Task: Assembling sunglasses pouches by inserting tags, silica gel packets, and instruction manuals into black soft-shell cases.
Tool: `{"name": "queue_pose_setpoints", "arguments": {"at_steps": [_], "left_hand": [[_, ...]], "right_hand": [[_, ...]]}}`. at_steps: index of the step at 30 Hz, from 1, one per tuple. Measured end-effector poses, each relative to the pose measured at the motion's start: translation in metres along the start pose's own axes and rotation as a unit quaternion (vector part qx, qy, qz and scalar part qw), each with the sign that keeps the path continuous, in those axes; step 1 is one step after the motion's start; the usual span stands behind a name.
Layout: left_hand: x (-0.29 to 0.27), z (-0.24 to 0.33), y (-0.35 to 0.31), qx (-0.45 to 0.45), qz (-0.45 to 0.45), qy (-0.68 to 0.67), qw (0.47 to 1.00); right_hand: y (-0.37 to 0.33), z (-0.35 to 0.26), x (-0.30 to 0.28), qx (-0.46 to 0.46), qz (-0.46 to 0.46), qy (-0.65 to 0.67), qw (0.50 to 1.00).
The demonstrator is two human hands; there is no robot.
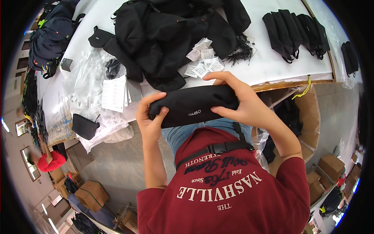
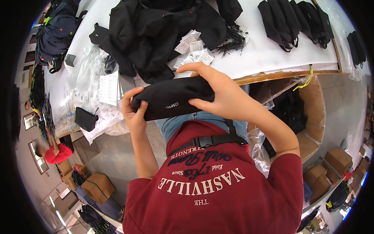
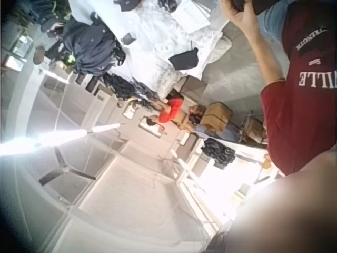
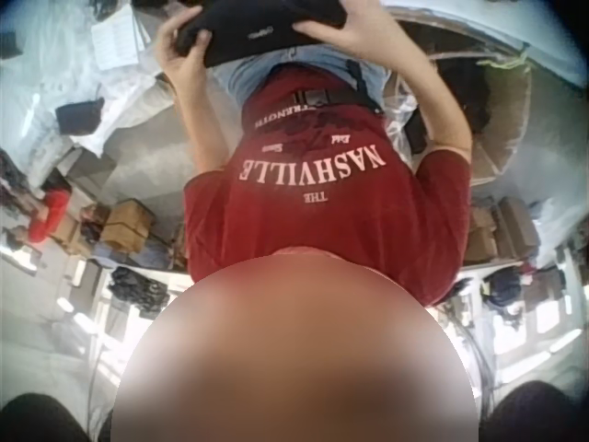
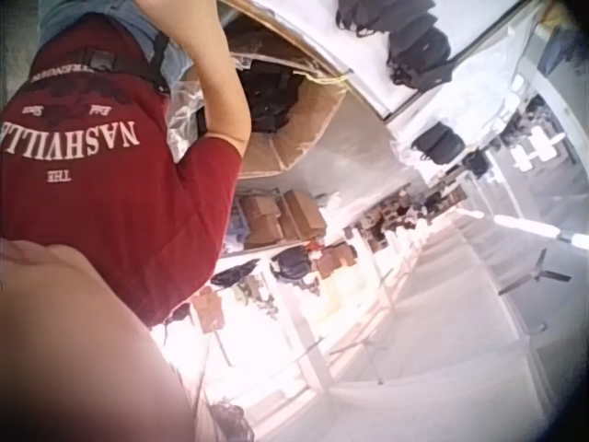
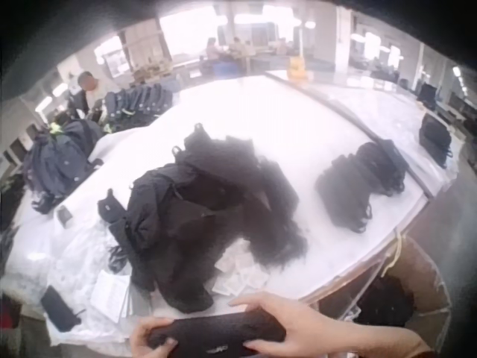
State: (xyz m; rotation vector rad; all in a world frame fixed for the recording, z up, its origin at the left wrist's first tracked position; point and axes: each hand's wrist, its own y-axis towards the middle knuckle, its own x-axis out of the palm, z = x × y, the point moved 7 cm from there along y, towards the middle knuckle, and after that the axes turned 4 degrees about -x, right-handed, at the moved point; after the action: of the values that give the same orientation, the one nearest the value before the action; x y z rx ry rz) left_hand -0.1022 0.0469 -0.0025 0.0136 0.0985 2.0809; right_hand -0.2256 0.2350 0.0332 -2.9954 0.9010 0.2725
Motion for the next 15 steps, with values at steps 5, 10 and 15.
{"name": "queue_pose_setpoints", "arguments": {"at_steps": [5,10,15], "left_hand": [[0.009,-0.012,-0.004,-0.024,0.044,-0.049,0.998],[0.006,-0.020,-0.004,-0.047,0.047,-0.088,0.994],[0.005,-0.022,-0.004,-0.048,0.030,-0.077,0.995]], "right_hand": [[-0.005,-0.004,-0.005,-0.071,0.071,-0.141,0.985],[-0.007,0.003,-0.008,-0.030,0.033,-0.084,0.995],[-0.007,0.004,-0.007,-0.029,0.002,-0.050,0.998]]}}
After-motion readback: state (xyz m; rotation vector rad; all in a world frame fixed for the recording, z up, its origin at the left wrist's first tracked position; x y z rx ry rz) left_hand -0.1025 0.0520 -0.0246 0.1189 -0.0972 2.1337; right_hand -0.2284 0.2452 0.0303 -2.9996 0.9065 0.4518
